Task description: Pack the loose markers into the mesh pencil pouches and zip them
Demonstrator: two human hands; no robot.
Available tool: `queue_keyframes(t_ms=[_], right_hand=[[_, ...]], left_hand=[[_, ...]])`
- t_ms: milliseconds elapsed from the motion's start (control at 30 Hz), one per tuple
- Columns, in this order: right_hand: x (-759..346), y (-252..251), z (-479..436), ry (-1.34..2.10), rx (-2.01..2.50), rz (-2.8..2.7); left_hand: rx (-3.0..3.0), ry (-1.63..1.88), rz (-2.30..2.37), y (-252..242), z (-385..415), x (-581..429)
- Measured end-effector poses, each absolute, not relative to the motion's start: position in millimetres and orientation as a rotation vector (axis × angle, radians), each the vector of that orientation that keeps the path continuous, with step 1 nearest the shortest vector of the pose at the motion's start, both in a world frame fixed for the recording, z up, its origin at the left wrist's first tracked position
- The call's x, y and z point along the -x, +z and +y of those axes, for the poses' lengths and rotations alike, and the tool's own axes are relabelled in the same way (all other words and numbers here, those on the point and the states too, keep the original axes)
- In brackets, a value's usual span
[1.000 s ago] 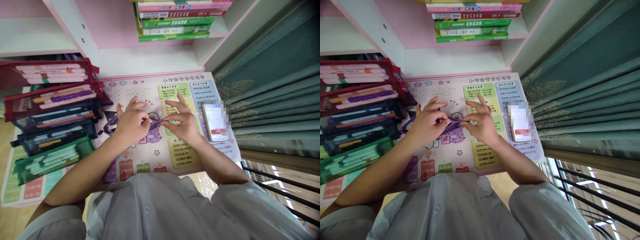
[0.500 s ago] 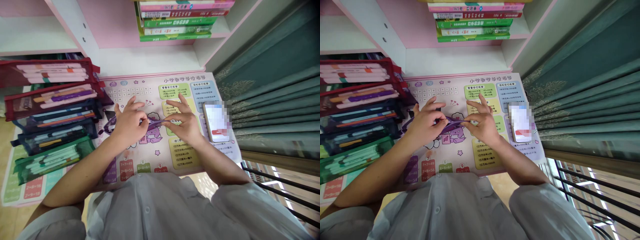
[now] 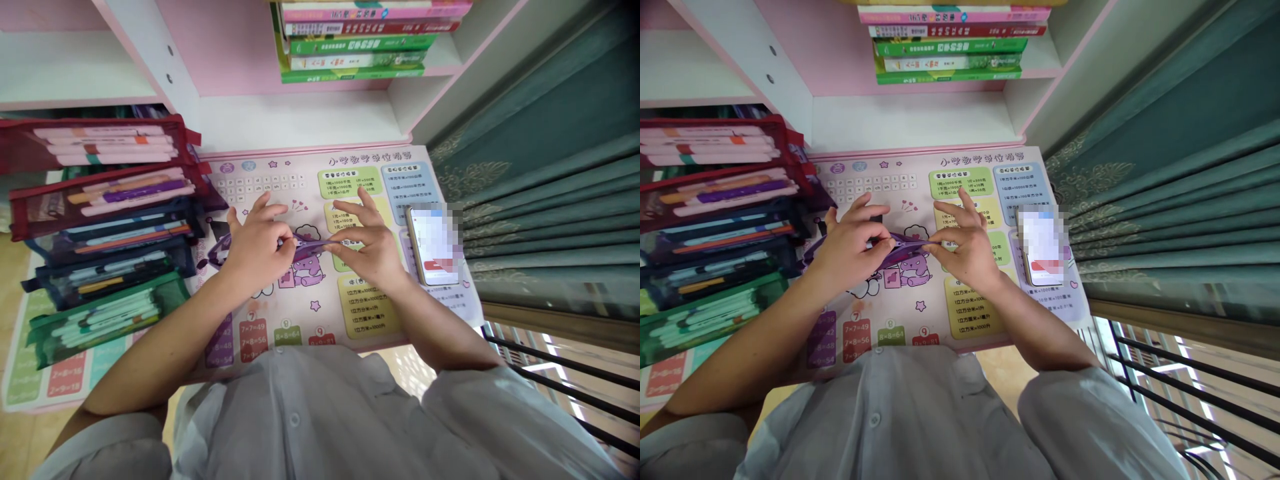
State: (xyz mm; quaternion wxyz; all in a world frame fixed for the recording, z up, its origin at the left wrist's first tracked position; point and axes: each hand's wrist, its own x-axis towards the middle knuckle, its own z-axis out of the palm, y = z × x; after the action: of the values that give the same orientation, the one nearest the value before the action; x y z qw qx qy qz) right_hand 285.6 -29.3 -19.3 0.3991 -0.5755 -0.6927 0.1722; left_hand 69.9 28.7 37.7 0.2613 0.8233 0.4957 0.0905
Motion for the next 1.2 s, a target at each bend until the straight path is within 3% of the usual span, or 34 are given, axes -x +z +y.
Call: queue_keyframes(t_ms=[1200], right_hand=[[-286.3,-17.1,-29.6,0.447,1.434,-1.766]], left_hand=[[-2.236,0.224,1.335,36.8,28.2,-63.6]])
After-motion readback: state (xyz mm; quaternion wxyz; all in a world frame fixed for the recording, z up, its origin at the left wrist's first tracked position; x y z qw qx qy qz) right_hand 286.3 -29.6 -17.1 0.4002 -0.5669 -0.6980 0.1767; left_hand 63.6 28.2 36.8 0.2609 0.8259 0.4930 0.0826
